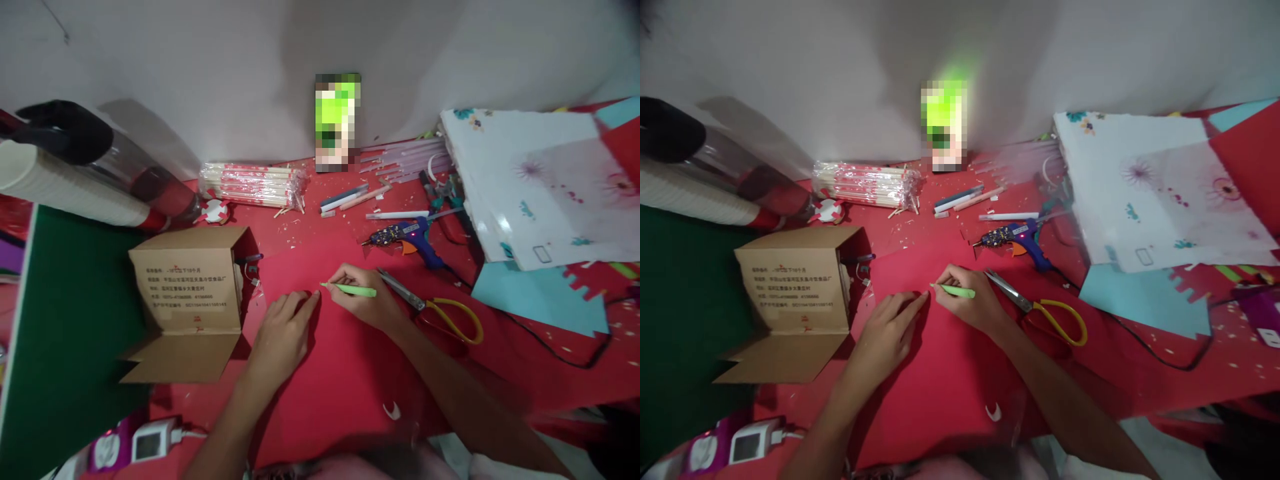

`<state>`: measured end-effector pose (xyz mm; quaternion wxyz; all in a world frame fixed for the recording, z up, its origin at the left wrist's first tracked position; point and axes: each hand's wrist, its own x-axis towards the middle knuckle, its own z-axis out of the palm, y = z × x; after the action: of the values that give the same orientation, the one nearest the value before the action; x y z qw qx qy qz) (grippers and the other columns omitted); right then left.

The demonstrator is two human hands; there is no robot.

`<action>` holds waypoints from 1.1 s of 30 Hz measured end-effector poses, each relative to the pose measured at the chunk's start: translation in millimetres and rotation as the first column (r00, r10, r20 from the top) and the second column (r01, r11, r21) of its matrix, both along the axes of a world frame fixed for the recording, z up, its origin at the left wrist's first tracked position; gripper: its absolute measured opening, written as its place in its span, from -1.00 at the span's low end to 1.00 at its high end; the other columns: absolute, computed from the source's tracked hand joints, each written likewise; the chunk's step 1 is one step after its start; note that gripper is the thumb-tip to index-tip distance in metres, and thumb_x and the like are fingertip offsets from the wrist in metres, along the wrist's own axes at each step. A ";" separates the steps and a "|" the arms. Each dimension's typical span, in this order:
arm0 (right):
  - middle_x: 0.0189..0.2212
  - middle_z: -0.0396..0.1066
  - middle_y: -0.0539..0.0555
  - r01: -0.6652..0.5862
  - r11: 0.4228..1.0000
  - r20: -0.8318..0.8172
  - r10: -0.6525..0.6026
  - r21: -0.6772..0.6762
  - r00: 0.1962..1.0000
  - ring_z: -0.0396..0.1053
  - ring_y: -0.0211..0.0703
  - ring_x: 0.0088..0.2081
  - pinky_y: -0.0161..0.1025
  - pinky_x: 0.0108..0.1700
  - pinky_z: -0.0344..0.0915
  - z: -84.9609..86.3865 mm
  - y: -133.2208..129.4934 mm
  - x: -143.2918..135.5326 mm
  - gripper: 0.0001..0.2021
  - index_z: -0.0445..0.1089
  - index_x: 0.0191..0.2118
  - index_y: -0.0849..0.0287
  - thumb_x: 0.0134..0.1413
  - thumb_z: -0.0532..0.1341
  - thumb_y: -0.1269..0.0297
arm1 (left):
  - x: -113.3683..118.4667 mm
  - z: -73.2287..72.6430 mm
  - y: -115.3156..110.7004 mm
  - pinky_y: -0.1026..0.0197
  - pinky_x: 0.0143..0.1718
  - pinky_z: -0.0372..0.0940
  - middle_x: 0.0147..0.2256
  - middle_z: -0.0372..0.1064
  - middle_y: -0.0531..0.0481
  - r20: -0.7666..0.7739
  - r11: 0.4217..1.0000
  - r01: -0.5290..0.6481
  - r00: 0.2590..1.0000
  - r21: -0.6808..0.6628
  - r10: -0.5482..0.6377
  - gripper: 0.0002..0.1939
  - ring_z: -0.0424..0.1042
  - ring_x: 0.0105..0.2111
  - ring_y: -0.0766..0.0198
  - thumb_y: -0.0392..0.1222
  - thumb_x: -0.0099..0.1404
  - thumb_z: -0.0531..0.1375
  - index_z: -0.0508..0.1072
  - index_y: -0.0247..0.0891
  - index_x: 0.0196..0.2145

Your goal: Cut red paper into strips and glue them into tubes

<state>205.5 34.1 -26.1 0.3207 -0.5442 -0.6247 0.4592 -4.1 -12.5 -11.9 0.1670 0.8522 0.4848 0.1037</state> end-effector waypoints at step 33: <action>-0.14 0.58 0.30 -0.448 0.860 0.826 0.059 0.242 0.560 0.41 0.09 -0.11 -0.12 -0.12 0.17 28.9 137.1 1.4 -0.72 0.51 0.03 0.23 0.25 0.20 0.51 | -4.1 2.6 -0.4 0.12 -0.14 0.40 -0.17 0.52 -0.10 0.006 0.993 0.020 1.000 0.116 -0.020 -0.60 0.49 -0.18 0.15 -0.56 0.25 0.11 0.54 -0.25 -0.07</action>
<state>206.9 171.2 2.8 0.0474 -0.5072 -0.8583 0.0616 -8.2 -12.9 -9.3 0.1199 0.8650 0.4687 0.1332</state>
